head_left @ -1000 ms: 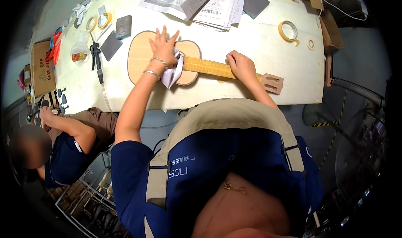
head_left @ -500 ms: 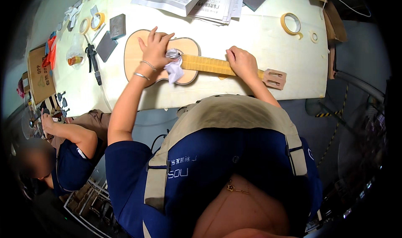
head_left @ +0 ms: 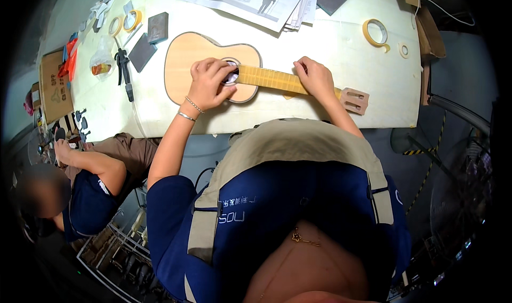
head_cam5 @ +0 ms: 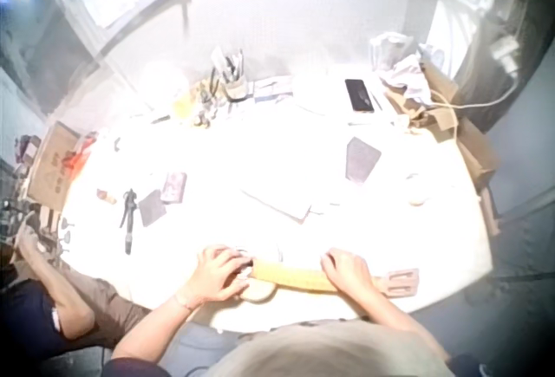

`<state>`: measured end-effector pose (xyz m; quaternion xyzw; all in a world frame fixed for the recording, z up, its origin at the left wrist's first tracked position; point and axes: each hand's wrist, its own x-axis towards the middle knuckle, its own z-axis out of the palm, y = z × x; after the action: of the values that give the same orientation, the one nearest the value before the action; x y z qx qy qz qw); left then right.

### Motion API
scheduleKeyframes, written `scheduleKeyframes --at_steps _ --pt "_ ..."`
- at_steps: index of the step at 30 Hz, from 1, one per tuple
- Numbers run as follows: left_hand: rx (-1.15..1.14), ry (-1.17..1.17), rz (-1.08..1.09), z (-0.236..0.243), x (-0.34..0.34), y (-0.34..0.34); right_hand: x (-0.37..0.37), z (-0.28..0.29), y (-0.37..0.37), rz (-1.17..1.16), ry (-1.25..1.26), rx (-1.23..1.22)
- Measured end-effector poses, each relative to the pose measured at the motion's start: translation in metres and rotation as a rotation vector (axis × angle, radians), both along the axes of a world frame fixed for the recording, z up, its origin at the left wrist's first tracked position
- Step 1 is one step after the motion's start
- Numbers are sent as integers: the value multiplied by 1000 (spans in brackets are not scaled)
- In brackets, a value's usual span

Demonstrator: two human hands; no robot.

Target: The person cleans the fretboard of an acoustic guitar using a cloth and then applies masking tape along the neck. The person repeatedly moves the guitar between the workbench and a nearby rack while performing these actions.

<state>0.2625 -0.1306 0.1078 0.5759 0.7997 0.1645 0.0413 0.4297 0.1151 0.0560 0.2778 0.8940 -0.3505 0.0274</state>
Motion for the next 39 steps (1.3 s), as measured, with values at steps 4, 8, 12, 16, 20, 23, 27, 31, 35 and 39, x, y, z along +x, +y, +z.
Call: scheduleKeyframes --at_steps 4,8,12,16,20,23,27,31,35,39 --pt "-58 -93 2 -11 20 -8 1 0 -1 4 -5 -7" --pt "61 -339 101 -9 14 -11 6 -4 -2 -63 165 -57" --pt "225 -264 88 -5 18 -5 15 -6 -4 -219 549 -163" --pt "206 -12 -105 -3 65 52 48 12 -11 12 781 97" --pt "-67 81 -137 -55 81 102 76 39 -47 208 820 -89" --pt "81 119 -63 -41 62 116 87 49 -52 296 757 -104" --pt "338 214 114 52 28 117 94 31 -42 115 747 -167" --pt "519 398 509 112 24 68 96 20 -32 133 686 -251" --pt "714 318 878 143 76 -4 100 17 -15 256 550 -381" --pt "813 298 1211 156 171 -98 100 7 -1 553 412 -543"
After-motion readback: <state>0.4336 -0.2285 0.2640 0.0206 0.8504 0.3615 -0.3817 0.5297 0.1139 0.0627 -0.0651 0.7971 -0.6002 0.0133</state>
